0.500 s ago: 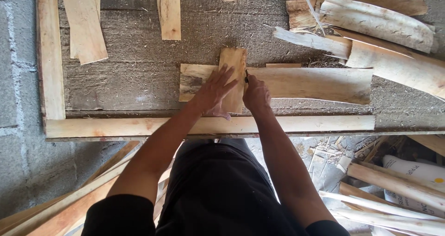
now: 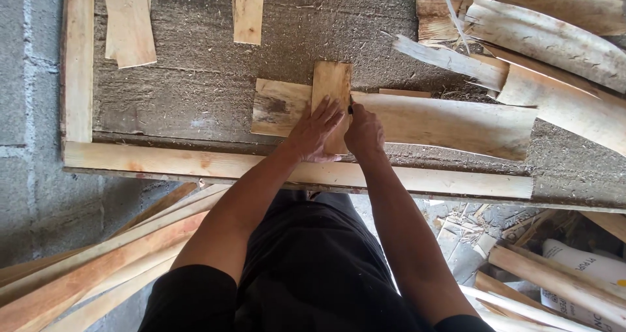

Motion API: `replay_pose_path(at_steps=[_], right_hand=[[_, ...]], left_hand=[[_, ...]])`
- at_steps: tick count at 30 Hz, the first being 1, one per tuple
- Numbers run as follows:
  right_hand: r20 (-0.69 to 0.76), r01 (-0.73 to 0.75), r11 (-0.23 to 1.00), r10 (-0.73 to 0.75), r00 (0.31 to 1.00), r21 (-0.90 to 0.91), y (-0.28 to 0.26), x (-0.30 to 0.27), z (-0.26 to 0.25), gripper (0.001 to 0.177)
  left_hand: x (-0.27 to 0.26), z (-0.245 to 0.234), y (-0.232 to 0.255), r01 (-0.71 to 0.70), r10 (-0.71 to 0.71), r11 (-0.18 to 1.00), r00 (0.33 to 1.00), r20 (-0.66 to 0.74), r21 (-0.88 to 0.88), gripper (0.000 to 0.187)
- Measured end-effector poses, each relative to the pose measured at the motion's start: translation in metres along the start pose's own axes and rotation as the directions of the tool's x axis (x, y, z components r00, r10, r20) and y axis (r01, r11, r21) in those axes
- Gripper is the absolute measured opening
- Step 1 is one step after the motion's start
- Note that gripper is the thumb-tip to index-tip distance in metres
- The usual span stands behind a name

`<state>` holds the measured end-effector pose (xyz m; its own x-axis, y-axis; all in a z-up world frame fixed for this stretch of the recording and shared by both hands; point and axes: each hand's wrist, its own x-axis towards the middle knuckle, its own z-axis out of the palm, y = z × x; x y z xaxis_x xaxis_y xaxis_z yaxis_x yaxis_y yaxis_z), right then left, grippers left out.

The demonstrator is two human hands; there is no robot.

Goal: Cutting thin pieces of wood bark with a utility knife on a workbench.

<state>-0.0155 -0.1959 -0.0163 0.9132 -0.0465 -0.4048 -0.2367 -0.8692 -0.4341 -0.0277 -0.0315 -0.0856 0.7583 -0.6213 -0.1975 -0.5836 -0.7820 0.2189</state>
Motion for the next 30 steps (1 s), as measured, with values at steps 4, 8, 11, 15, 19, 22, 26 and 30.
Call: replay_pose_path(at_steps=[4,8,11,15,19,22,26,30], right_hand=[[-0.077,0.061,0.998,-0.063,0.995,-0.025,0.018,0.003,0.027,0.04],[-0.108,0.093,0.994,-0.099,0.989,-0.062,0.015,-0.006,0.038,0.052],[-0.163,0.126,0.992,-0.127,0.978,-0.014,0.025,-0.003,0.054,0.047],[-0.237,0.115,0.993,-0.117,0.964,-0.021,0.025,-0.007,0.063,0.053],[-0.284,0.141,0.989,-0.15,0.947,-0.053,0.032,-0.004,0.077,0.053],[-0.301,0.126,0.991,-0.132,0.944,-0.04,0.036,0.002,0.082,0.043],[-0.256,0.074,0.997,-0.077,0.964,-0.021,0.037,0.008,0.081,0.036],[-0.293,0.121,0.993,-0.111,0.95,0.016,0.045,0.005,0.084,0.031]], left_hand=[[0.0,-0.007,0.0,0.023,-0.022,1.0,0.997,0.075,-0.002,0.13],[0.0,-0.002,-0.005,0.02,-0.02,1.0,0.991,0.133,0.007,0.13],[0.002,0.008,-0.009,0.009,-0.009,1.0,0.999,0.044,0.004,0.13],[0.003,0.009,-0.013,0.013,-0.007,0.998,0.996,0.091,-0.068,0.114],[0.011,0.071,-0.027,0.003,0.026,0.994,0.967,-0.254,0.113,0.067],[0.012,0.074,-0.027,-0.004,0.027,0.996,0.966,-0.256,0.088,0.074],[0.011,0.062,-0.025,0.008,0.024,0.988,0.98,-0.198,0.156,0.089],[0.007,0.05,-0.018,0.032,-0.019,0.997,0.981,-0.194,0.067,0.085]])
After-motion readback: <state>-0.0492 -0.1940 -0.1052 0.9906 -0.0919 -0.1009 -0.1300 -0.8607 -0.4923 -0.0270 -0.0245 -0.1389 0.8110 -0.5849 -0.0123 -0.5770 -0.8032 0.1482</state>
